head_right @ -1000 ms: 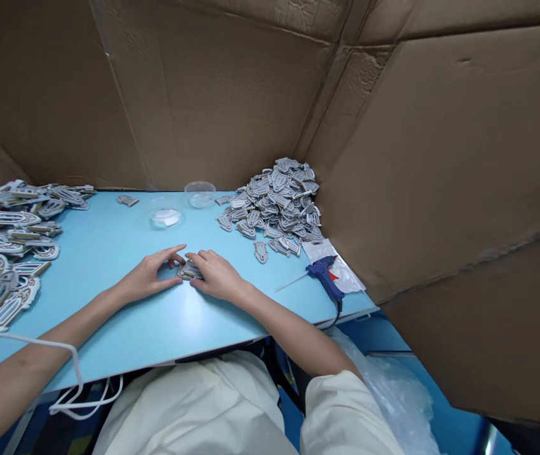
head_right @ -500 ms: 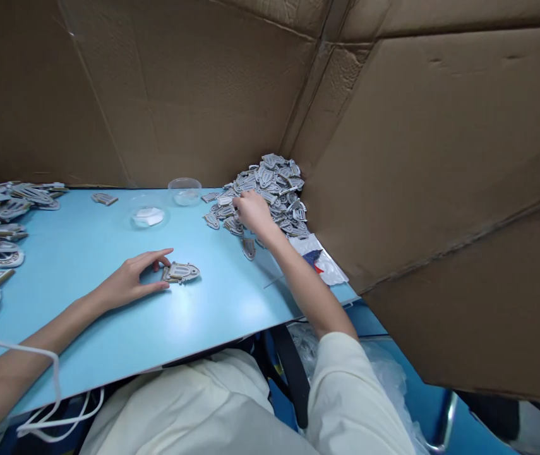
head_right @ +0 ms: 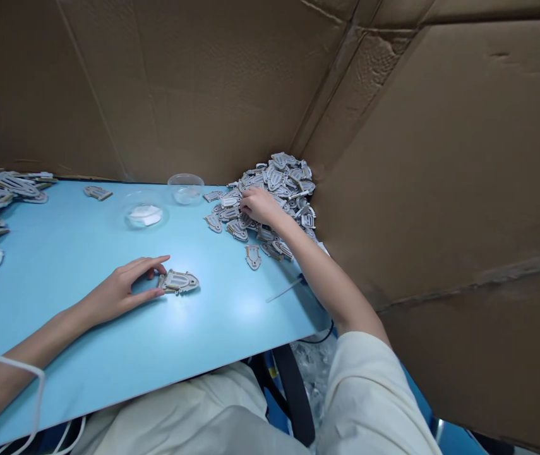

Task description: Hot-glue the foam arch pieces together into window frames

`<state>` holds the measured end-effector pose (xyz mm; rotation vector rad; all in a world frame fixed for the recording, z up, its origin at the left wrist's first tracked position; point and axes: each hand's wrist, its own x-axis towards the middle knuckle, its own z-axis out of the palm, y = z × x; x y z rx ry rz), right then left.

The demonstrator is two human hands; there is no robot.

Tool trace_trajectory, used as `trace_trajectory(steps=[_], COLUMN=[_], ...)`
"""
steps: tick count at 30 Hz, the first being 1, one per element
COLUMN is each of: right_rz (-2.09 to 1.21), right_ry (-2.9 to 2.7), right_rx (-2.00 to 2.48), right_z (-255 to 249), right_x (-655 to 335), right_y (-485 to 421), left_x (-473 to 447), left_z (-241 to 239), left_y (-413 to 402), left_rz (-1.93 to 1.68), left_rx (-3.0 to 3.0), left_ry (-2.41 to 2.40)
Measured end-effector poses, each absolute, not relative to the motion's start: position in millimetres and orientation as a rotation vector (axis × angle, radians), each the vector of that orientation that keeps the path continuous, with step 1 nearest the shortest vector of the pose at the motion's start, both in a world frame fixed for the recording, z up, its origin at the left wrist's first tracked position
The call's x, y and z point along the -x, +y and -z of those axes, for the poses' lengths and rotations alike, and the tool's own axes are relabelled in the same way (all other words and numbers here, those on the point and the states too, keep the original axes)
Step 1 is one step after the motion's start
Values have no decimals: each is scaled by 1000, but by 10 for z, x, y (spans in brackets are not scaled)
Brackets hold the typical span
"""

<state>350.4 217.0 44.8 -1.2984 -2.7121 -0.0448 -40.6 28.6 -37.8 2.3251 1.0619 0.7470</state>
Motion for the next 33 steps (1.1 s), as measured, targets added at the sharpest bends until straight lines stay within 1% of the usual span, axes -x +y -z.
trace_trajectory(steps=[10, 16, 21, 23, 26, 29, 31, 33], right_rz=[-489, -916, -1494, -1628, -1701, -1643, -1467, -1163], right_ry=[-2343, -2094, -1743, -1694, -1719, -1838, -2047, -2318], right_rx=[1172, 1073, 734, 604, 472, 479, 602, 765], right_z=[-511, -550, -876, -1032, -1194, -1197, -1083, -882], right_x=[-3469, -3178, -2740, -2574, -2383, -2282, -2263, -2275], right_y=[2198, 2060, 1664, 1466, 1197, 977, 853, 747], left_x=[415, 415, 404, 397, 387, 391, 405, 423], left_z=[392, 407, 411, 409, 395, 369, 351, 334], left_y=[289, 287, 289, 291, 298, 310, 316, 317], left_rz=[-746, -753, -770, -780, -837, -879, -878, -876], left_rx=[-2319, -2303, -2297, -2294, -2252, -2222, -2224, -2228], left_ry=[1075, 1078, 1063, 1054, 1037, 1044, 1067, 1100])
